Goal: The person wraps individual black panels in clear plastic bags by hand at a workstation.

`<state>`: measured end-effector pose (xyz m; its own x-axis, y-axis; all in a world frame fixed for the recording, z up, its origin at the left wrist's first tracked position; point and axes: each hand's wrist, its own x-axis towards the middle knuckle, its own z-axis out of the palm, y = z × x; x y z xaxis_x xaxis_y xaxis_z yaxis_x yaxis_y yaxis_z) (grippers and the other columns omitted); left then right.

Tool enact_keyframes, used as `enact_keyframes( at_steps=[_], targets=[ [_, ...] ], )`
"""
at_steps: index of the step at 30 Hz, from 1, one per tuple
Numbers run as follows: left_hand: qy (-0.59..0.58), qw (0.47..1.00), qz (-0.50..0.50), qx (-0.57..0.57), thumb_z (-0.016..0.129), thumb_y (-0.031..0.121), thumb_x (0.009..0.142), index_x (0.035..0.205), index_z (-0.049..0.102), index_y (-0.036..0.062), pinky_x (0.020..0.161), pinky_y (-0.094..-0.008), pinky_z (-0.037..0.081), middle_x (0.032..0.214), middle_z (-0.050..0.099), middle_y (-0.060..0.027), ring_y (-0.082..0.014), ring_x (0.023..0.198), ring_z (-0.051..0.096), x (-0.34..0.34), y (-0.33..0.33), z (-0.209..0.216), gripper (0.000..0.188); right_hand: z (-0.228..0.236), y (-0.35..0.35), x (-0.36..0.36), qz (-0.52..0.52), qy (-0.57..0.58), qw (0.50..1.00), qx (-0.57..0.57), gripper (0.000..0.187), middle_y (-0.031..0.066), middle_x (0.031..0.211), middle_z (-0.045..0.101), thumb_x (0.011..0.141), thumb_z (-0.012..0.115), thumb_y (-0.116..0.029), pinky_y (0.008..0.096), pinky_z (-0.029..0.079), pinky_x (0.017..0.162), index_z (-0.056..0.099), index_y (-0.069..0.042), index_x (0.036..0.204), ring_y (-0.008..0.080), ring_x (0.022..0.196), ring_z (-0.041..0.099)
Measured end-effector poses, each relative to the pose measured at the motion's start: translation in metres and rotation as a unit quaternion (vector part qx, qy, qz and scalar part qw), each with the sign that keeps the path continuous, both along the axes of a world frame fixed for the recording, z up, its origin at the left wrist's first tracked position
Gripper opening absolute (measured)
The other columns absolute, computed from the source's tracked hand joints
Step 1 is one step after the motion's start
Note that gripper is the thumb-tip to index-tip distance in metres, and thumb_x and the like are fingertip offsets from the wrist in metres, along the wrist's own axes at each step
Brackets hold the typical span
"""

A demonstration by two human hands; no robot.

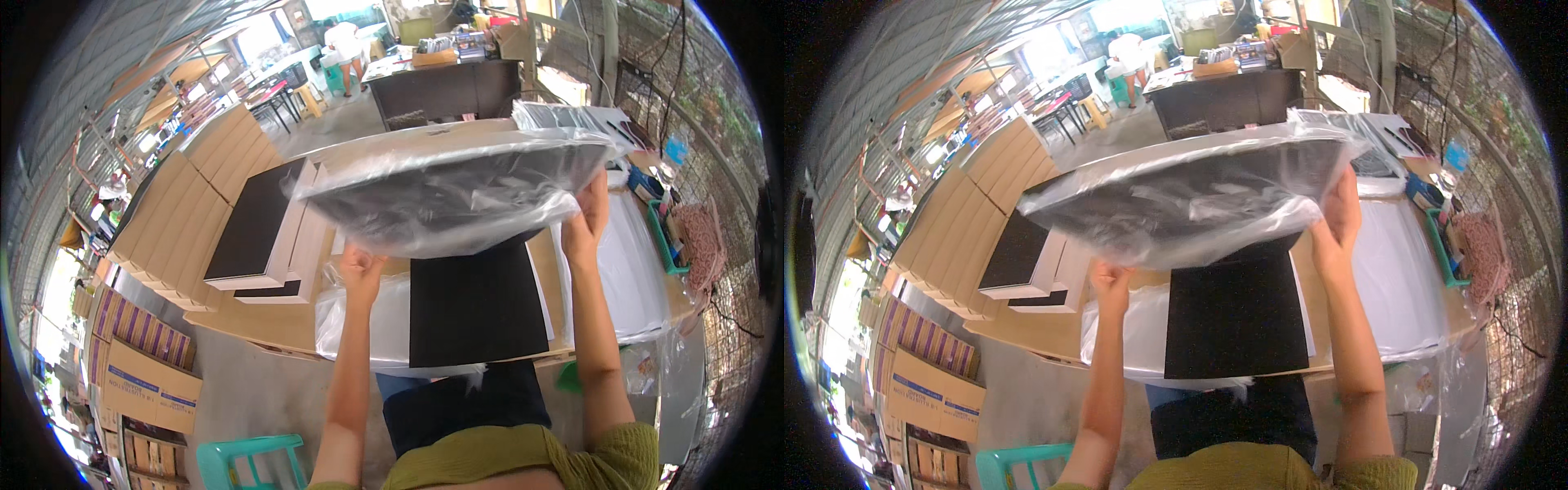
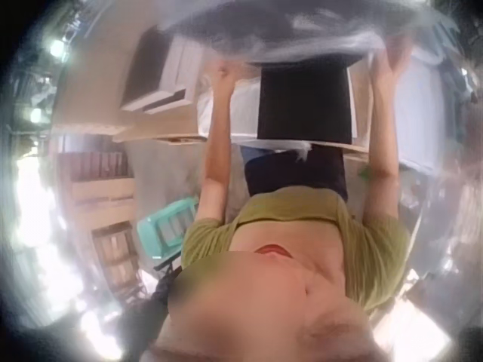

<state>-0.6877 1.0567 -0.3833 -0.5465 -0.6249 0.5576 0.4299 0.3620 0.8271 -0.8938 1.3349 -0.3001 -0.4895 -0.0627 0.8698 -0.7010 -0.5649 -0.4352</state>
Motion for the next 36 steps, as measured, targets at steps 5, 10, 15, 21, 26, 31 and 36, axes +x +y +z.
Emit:
enact_keyframes(
  at_steps=[5, 10, 15, 21, 26, 31, 36],
  targets=[
    [-0.022, 0.998, 0.041, -0.052, 0.067, 0.007, 0.088, 0.1, 0.065, -0.0005, 0.066, -0.0175, 0.039, 0.073, 0.056, 0.0038, -0.0037, 0.069, 0.048, -0.004, -0.004, 0.005, 0.014, -0.003, -0.001, 0.015, -0.052, -0.011, 0.999, -0.011, 0.079, 0.0136, 0.146, 0.038, 0.072, 0.051, 0.002, 0.0322, 0.036, 0.098, 0.025, 0.005, 0.146, 0.0213, 0.122, 0.041],
    [0.026, 0.993, 0.109, -0.026, 0.063, 0.006, 0.091, 0.133, 0.052, -0.0003, 0.066, -0.0179, 0.042, 0.087, 0.065, 0.0001, -0.0027, 0.068, 0.05, -0.008, 0.016, 0.021, 0.044, 0.015, -0.01, 0.028, -0.173, 0.0, 0.984, 0.038, 0.065, 0.0114, 0.144, 0.046, 0.081, 0.048, 0.012, 0.0219, 0.04, 0.088, 0.036, 0.002, 0.144, 0.0095, 0.101, 0.054],
    [-0.102, 0.983, 0.067, -0.138, 0.075, 0.017, 0.081, 0.146, 0.031, -0.0006, 0.083, -0.0297, 0.047, 0.112, 0.063, -0.0156, -0.02, 0.091, 0.059, 0.036, 0.054, 0.072, 0.08, 0.042, 0.017, 0.016, -0.115, -0.077, 0.963, 0.23, 0.06, 0.0099, 0.122, 0.062, 0.081, 0.06, 0.006, 0.0241, 0.04, 0.087, 0.046, -0.003, 0.139, 0.0123, 0.093, 0.054],
    [-0.284, 0.947, 0.055, -0.139, 0.075, 0.018, 0.077, 0.143, 0.033, -0.0037, 0.083, -0.0356, 0.05, 0.117, 0.059, -0.0268, -0.0342, 0.105, 0.063, 0.104, 0.122, 0.015, 0.08, -0.052, 0.033, 0.055, -0.071, -0.106, 0.914, 0.384, 0.068, 0.0203, 0.13, 0.056, 0.071, 0.069, 0.003, 0.0348, 0.041, 0.1, 0.049, -0.003, 0.135, 0.0277, 0.123, 0.052],
    [-0.423, 0.878, 0.137, -0.176, 0.061, 0.001, 0.082, 0.136, 0.048, 0.005, 0.07, -0.0393, 0.05, 0.087, 0.065, -0.0247, -0.0384, 0.078, 0.064, 0.128, 0.149, -0.024, 0.056, -0.091, 0.062, 0.079, -0.206, -0.08, 0.83, 0.513, 0.051, 0.0204, 0.098, 0.066, 0.074, 0.054, 0.01, 0.041, 0.05, 0.078, 0.064, -0.011, 0.119, 0.0373, 0.087, 0.064],
    [-0.419, 0.86, 0.147, -0.25, 0.056, -0.004, 0.079, 0.143, 0.042, 0.0131, 0.063, -0.0461, 0.049, 0.08, 0.065, -0.0212, -0.0387, 0.068, 0.063, 0.174, 0.158, -0.045, 0.068, -0.095, 0.117, 0.141, -0.198, -0.041, 0.793, 0.574, 0.048, 0.0177, 0.084, 0.064, 0.075, 0.056, 0.007, 0.0418, 0.05, 0.067, 0.065, -0.013, 0.117, 0.0368, 0.075, 0.063],
    [-0.528, 0.807, 0.069, -0.257, 0.055, -0.006, 0.076, 0.148, 0.033, 0.0156, 0.058, -0.0462, 0.047, 0.075, 0.063, -0.0189, -0.0378, 0.063, 0.061, 0.215, 0.176, -0.027, 0.078, -0.096, 0.17, 0.195, -0.177, -0.064, 0.767, 0.614, 0.045, 0.0144, 0.08, 0.063, 0.077, 0.058, 0.005, 0.0394, 0.05, 0.059, 0.065, -0.014, 0.117, 0.0335, 0.067, 0.062]
  ],
)
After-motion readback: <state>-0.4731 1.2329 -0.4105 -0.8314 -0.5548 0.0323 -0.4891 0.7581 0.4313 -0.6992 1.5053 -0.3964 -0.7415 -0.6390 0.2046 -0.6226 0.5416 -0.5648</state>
